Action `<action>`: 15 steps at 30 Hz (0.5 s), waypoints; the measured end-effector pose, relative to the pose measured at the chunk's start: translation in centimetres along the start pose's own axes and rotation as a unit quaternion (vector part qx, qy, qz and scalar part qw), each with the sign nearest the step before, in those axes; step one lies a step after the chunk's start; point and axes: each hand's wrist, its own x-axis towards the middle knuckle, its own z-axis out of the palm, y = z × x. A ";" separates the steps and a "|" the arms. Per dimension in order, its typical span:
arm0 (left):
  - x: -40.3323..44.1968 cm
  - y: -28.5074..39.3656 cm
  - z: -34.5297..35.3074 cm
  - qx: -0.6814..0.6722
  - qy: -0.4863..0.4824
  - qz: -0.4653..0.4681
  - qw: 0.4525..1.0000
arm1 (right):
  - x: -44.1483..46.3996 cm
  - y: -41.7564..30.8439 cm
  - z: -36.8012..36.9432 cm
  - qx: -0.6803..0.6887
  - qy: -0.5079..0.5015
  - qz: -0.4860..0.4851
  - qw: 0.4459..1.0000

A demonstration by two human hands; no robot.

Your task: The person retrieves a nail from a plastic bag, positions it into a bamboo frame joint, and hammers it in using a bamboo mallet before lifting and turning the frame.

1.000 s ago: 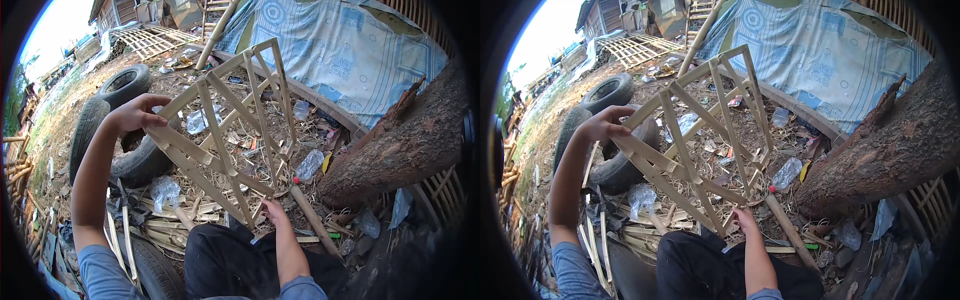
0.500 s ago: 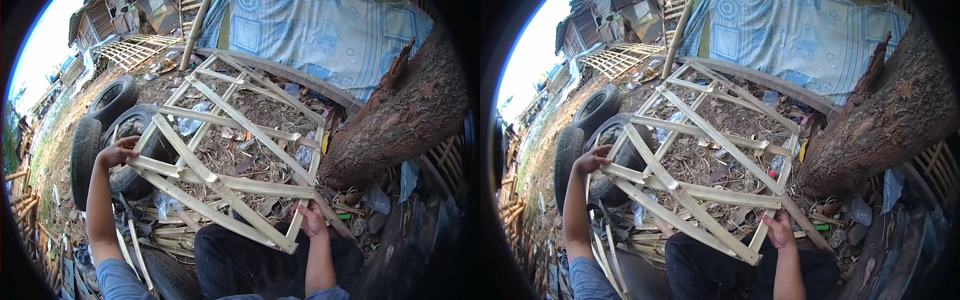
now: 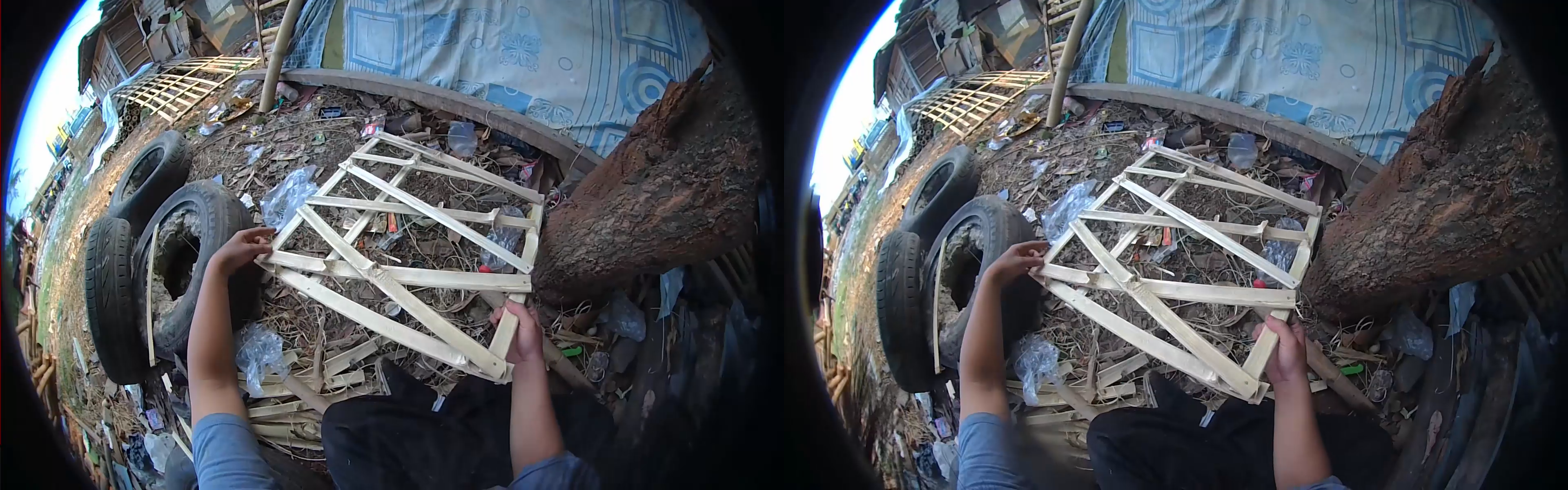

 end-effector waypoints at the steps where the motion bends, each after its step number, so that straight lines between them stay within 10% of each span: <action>1: -0.5 0.8 1.2 0.177 0.147 0.046 0.972 | 0.6 1.2 -0.4 -0.047 0.031 0.038 0.998; 2: -1.3 1.6 2.7 0.345 0.284 0.089 0.890 | 1.0 2.5 1.5 -0.031 0.032 -0.004 0.999; 3: -1.4 1.1 3.8 0.235 0.362 0.239 0.870 | 0.9 4.1 1.7 -0.051 0.029 0.010 0.998; 5: -8.6 6.3 10.2 -0.108 0.293 0.190 0.931 | 0.7 6.7 2.5 -0.089 0.018 0.018 0.996; 13: -21.0 5.4 28.6 -0.173 -0.016 -0.151 0.973 | 0.0 9.5 8.5 -0.071 -0.011 0.096 0.993; 15: -19.2 3.7 29.4 -0.336 -0.007 -0.117 0.935 | 0.5 9.5 9.3 -0.077 -0.042 0.075 0.993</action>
